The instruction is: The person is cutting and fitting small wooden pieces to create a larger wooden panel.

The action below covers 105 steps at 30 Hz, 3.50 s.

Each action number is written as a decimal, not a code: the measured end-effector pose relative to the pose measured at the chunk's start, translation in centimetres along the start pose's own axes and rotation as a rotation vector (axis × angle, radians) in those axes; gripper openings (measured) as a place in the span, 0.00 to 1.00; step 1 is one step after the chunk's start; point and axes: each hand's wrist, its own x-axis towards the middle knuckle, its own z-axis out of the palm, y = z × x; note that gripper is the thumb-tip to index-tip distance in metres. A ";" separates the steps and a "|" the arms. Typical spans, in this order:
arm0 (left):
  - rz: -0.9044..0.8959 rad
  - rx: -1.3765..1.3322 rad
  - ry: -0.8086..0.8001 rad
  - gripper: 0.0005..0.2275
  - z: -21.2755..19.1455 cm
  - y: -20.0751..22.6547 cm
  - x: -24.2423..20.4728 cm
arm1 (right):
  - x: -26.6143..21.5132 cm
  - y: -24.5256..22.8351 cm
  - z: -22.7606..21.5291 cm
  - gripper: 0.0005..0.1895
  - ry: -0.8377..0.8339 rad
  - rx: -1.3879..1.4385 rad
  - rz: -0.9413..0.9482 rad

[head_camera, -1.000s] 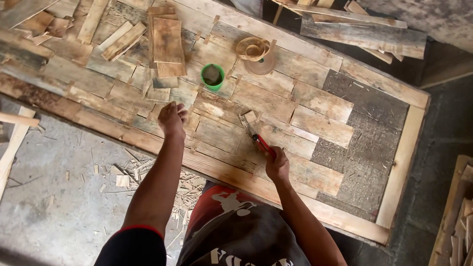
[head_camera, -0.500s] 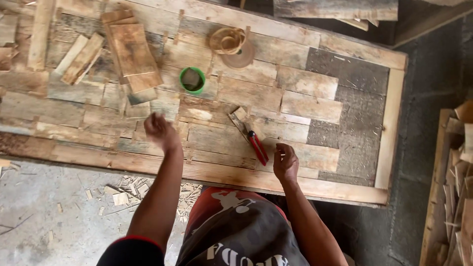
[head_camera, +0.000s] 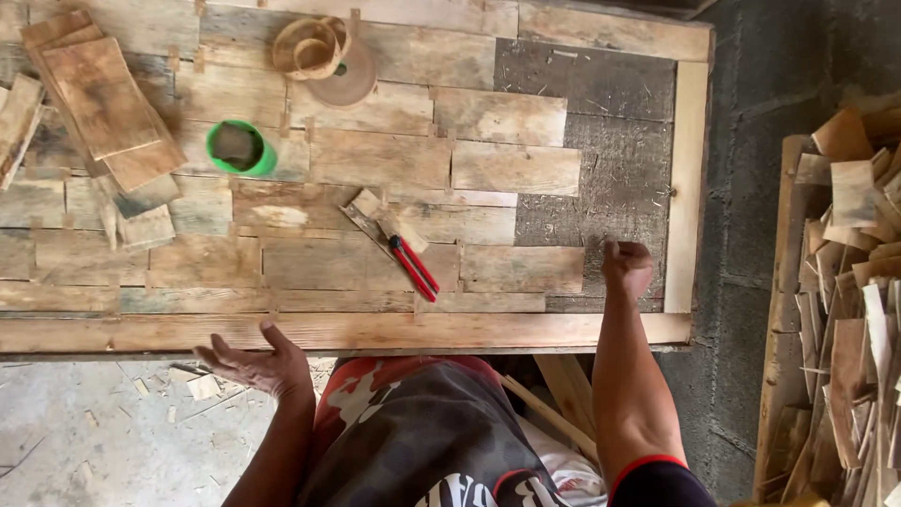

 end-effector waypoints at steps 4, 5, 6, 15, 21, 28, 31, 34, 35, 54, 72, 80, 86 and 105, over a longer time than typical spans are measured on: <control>-0.196 0.090 -0.025 0.38 1.6 0.0 -1.9 | 0.8 0.0 0.2 0.18 -0.096 -0.042 0.040; -0.326 0.067 -0.068 0.41 2.4 0.4 -2.0 | 1.6 0.3 1.0 0.17 -0.110 -0.053 0.017; -0.455 0.043 -0.112 0.43 3.1 0.8 -2.0 | 2.2 0.5 1.7 0.15 -0.123 -0.065 -0.007; -0.894 -0.099 -0.116 0.53 8.7 -0.1 -4.3 | 3.0 0.8 0.7 0.09 -0.269 0.027 -0.180; -0.987 -0.101 -0.295 0.49 5.0 6.5 -4.0 | 1.3 -1.4 -0.3 0.17 -0.500 -0.034 -0.374; -1.019 -0.102 -0.427 0.45 3.9 8.3 -4.1 | -0.3 -3.7 -0.5 0.17 -0.353 -0.671 -0.506; -0.976 0.036 -0.478 0.49 4.7 7.2 -4.8 | 0.1 -4.7 -0.7 0.15 -0.492 -0.407 -0.308; -0.850 0.167 -0.421 0.50 5.2 6.6 -5.0 | 1.1 -4.5 0.0 0.16 -0.452 -0.493 -0.387; -0.916 0.098 -0.438 0.49 4.5 7.5 -4.7 | 1.8 -4.1 0.5 0.15 -0.471 -0.461 -0.349; -0.248 -0.027 -0.260 0.42 1.2 9.5 -4.3 | 3.3 -7.4 0.5 0.14 -0.464 -0.356 -0.342; 0.083 -0.242 -0.368 0.36 -0.4 13.8 -4.6 | -2.6 -7.5 2.3 0.13 -0.377 -0.333 -0.748; 0.101 -0.185 -0.431 0.35 -0.5 12.8 -4.9 | 1.3 -4.0 10.3 0.15 -0.231 -0.558 -0.937; 0.056 -0.176 -0.442 0.35 -1.8 12.9 -5.0 | 11.2 0.1 12.9 0.24 -0.485 0.851 -0.557; 0.143 -0.194 -0.300 0.33 -2.7 11.6 -5.8 | 8.9 -12.1 0.3 0.13 -0.425 0.180 -0.310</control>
